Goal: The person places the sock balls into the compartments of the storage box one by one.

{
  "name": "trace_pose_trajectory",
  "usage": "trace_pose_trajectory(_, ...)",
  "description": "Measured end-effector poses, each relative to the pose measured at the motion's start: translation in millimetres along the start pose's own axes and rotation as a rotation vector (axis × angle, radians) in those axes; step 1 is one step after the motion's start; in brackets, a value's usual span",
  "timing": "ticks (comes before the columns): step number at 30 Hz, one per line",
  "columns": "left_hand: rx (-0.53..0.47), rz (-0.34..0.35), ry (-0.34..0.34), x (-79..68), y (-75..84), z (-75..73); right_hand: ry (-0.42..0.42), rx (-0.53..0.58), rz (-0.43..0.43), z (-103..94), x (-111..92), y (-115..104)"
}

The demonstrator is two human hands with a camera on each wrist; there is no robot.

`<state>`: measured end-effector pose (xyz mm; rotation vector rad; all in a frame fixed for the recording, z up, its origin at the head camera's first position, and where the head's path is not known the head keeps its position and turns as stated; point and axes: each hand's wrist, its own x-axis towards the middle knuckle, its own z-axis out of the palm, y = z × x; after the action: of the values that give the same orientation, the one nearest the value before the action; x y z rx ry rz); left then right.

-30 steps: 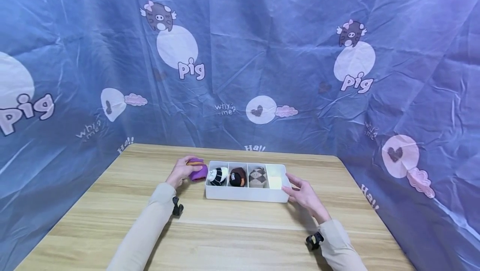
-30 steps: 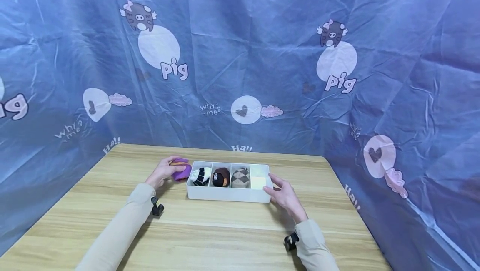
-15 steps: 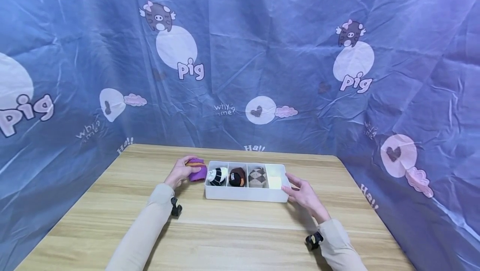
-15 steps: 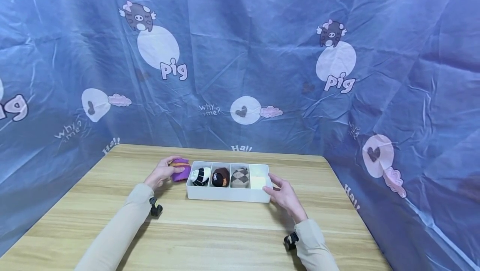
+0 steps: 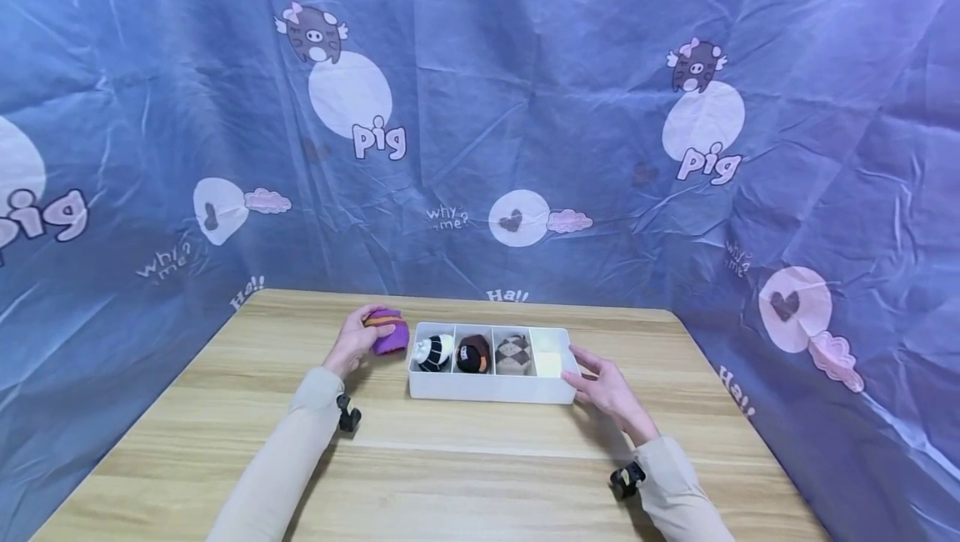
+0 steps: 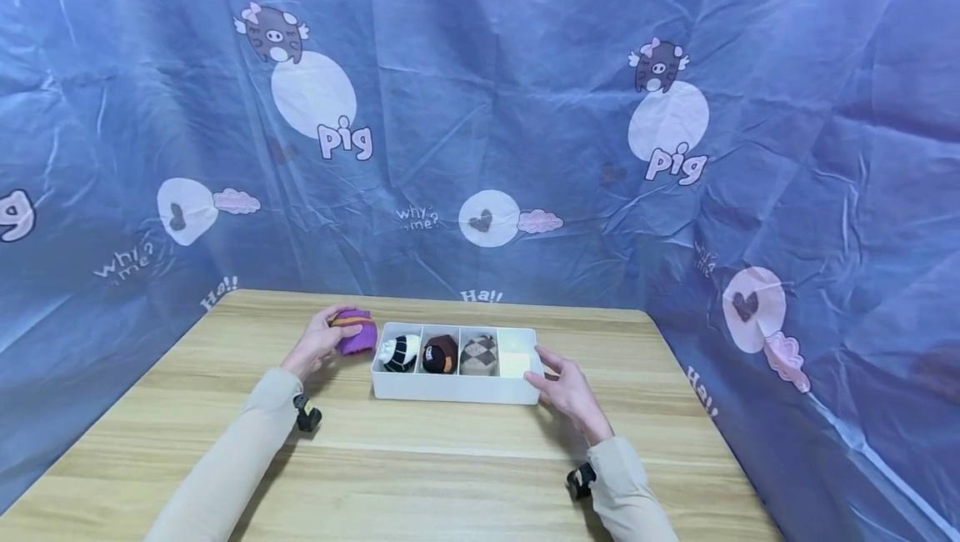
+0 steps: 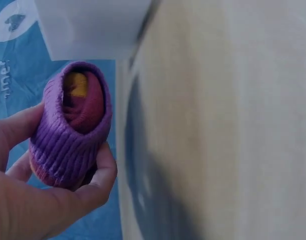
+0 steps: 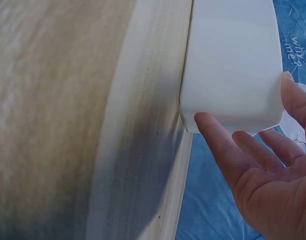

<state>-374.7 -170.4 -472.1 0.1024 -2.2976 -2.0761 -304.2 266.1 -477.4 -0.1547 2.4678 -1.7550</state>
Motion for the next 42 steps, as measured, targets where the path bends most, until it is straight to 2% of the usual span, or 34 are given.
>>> trace_pose_trajectory(8,-0.035,0.05,0.042,0.2,17.5,0.8,-0.014,0.01,-0.004,0.0,-4,-3)
trace_pose_trajectory(18,-0.08,0.113,0.044,-7.6,32.4,11.7,-0.009,0.007,-0.005,-0.6,-2,-2)
trace_pose_trajectory(27,-0.078,0.12,0.058,-11.8,32.9,21.2,0.002,0.007,0.007,0.2,-3,-3)
trace_pose_trajectory(34,-0.096,0.17,0.084,-17.1,29.5,37.8,0.0,0.011,0.001,-0.7,-3,-2)
trace_pose_trajectory(39,-0.125,0.189,0.088,-22.0,33.7,52.6,0.011,0.002,0.009,0.0,-3,-2)
trace_pose_trajectory(42,-0.134,0.189,0.065,-29.1,42.4,60.3,0.006,0.012,0.007,-0.1,-3,-2)
